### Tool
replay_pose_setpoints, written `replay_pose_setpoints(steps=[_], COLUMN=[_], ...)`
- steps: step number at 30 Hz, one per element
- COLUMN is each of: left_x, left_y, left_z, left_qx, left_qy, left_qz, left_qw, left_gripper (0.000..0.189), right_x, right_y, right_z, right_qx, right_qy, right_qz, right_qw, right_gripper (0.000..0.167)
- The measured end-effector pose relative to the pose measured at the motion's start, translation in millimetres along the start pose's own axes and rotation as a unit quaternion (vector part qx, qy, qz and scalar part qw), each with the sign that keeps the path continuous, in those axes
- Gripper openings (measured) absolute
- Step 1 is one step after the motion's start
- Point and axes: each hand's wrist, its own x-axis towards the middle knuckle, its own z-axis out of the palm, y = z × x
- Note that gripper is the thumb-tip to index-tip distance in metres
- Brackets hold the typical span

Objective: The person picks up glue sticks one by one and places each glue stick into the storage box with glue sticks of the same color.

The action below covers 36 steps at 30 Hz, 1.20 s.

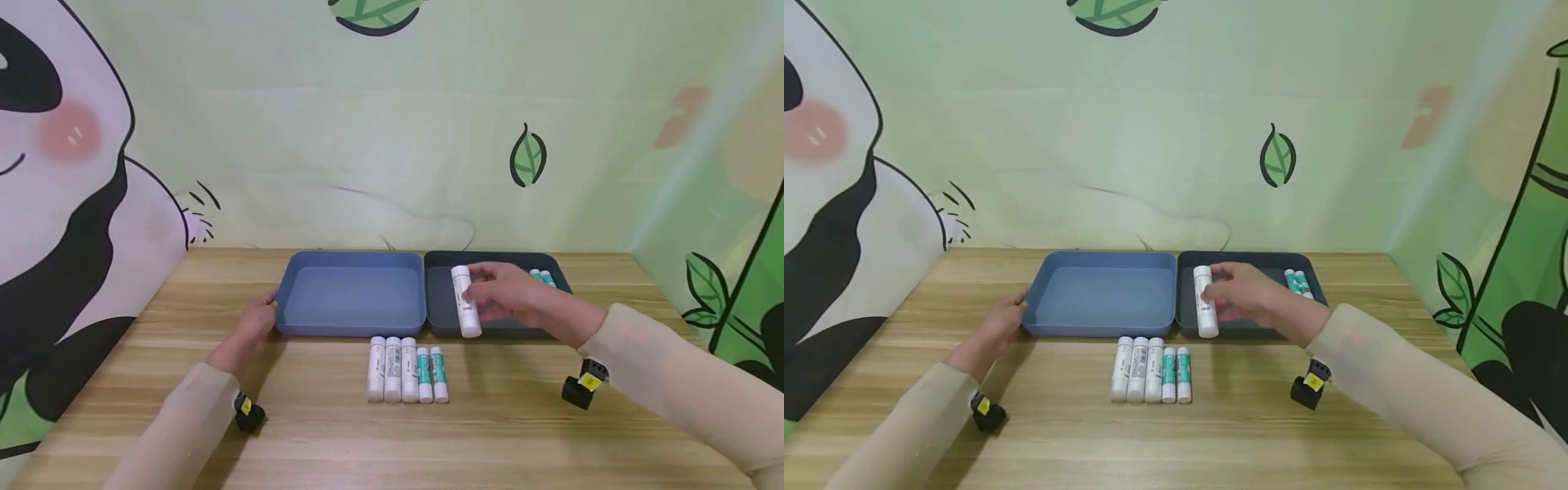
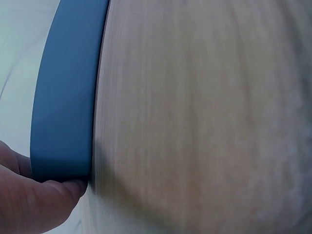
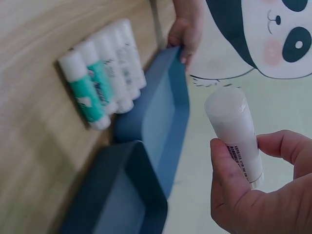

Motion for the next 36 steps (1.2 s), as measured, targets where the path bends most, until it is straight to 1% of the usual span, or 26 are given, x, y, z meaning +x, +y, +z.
replay_pose_setpoints(steps=[5,9,16,21,25,30,36], left_x=[0.2,0.6,0.4,-0.2,0.0,0.4,1.9], left_y=[2.1,0.9,2.1,3.6,2.8,2.1,-0.7], left_z=[-0.5,-0.5,-0.4,-0.2,-0.6,-1.1,-0.9], left_qx=[0.008,0.012,0.008,0.01,0.015,0.024,0.025], left_qy=[0.003,0.003,-0.001,-0.001,0.001,0.002,0.002], left_qz=[0.001,0.005,0.004,0.0,0.003,0.007,0.01], left_qw=[1.0,0.9999,1.0,0.9999,0.9999,0.9997,0.9996], left_gripper=[0.055,0.055,0.055,0.055,0.055,0.055,0.055], right_x=[1.7,5.0,9.7,14.4,19.2,26.1,36.9], right_y=[-20.2,-36.5,-58.7,-67.3,-71.9,-77.8,-83.5], right_z=[-9.9,-17.0,-28.0,-32.6,-35.7,-38.8,-39.4], right_qx=[-0.002,0.002,0.008,0.026,0.038,0.04,0.043], right_qy=[-0.002,0.005,0.009,0.01,0.013,0.025,0.025], right_qz=[-0.01,-0.012,-0.024,-0.033,-0.035,-0.04,-0.051], right_qw=[0.9999,0.9999,0.9996,0.9991,0.9986,0.9981,0.9975], right_gripper=[0.069,0.067,0.068,0.066,0.063,0.062,0.062])
